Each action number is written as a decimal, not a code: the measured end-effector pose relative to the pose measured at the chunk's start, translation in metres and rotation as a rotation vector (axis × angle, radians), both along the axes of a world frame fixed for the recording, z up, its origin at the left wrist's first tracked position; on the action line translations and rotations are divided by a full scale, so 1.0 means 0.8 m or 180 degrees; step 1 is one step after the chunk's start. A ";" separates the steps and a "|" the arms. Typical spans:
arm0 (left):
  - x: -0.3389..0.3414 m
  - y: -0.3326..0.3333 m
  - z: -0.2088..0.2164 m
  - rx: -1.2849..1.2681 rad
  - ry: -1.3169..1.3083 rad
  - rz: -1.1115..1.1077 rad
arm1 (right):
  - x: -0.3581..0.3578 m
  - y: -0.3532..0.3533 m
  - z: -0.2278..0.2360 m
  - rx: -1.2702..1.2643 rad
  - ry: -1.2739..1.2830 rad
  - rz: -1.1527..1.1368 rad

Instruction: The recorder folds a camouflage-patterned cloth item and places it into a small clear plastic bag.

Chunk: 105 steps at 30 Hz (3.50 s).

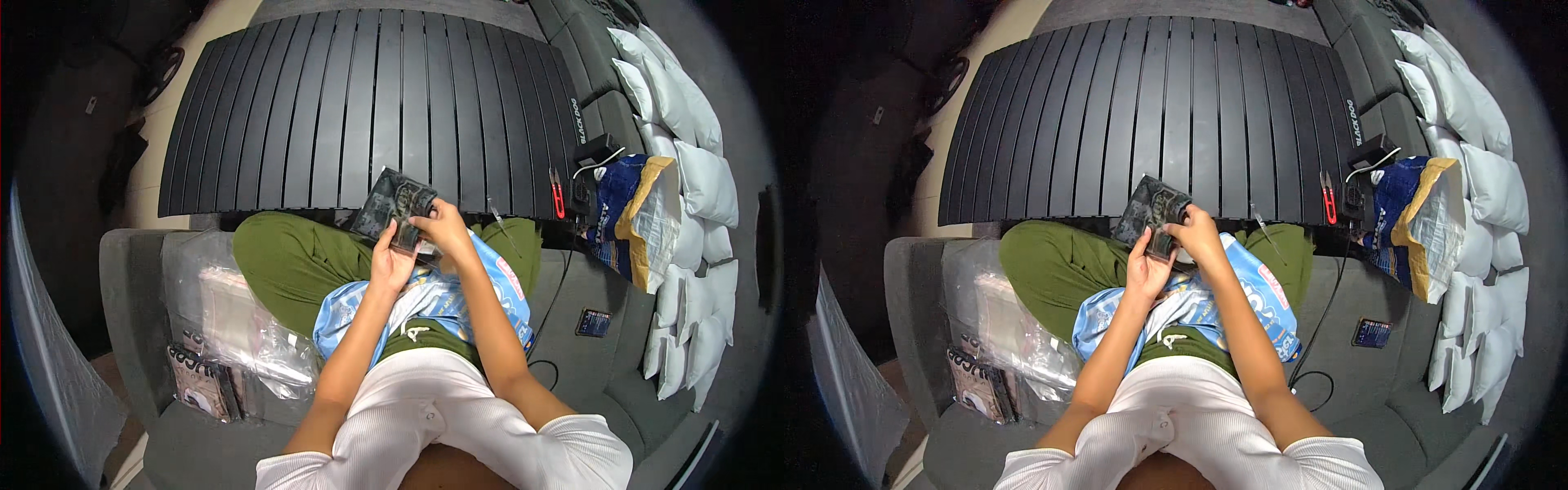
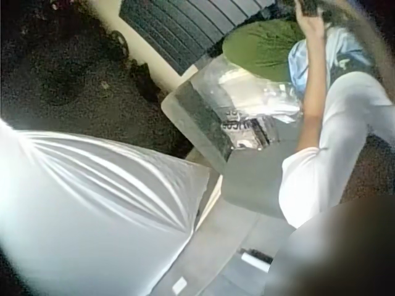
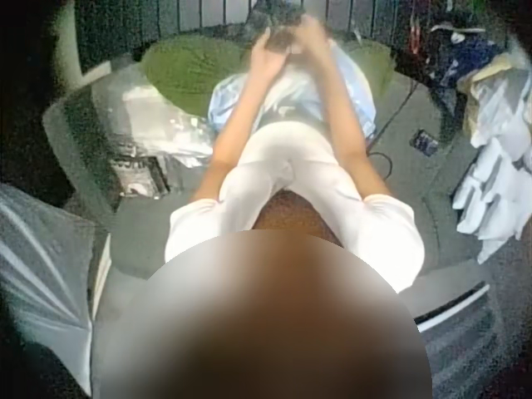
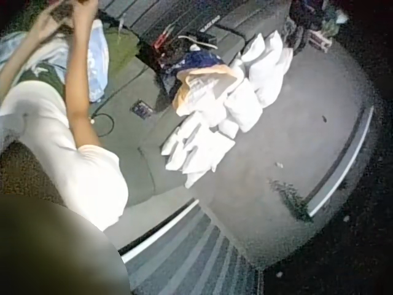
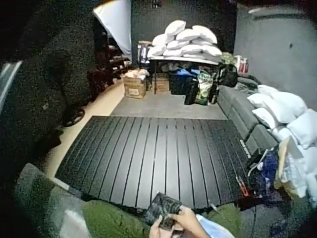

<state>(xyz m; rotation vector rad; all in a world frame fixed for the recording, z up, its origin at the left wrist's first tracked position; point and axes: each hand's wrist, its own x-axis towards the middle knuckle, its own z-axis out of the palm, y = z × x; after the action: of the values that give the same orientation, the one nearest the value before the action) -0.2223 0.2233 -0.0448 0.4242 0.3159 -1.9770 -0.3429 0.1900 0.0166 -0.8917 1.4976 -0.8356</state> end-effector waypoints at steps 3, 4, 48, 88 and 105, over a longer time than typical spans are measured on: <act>-0.002 -0.003 0.009 0.0033 0.0177 0.0091 | -0.013 0.012 -0.003 -0.0222 -0.0495 -0.0154; -0.001 -0.003 0.016 0.0070 0.0162 0.0123 | -0.015 0.018 0.010 -0.0461 -0.0044 -0.0212; 0.020 -0.096 0.025 -0.3261 -0.6904 -0.0324 | -0.098 -0.027 -0.035 -0.0616 0.0780 -0.0225; 0.053 -0.103 0.050 -0.6587 -0.7305 -0.1907 | -0.141 0.002 -0.021 -0.2445 0.3005 0.2325; 0.026 -0.120 0.180 -0.3193 -0.4230 -0.0285 | -0.134 -0.030 0.108 -0.1779 -0.0368 0.0184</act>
<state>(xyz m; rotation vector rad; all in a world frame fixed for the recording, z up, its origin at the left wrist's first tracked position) -0.2017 0.1277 0.0989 0.9272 -1.4508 -1.2950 -0.4501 0.1662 0.1028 -1.2613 1.1439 -1.2705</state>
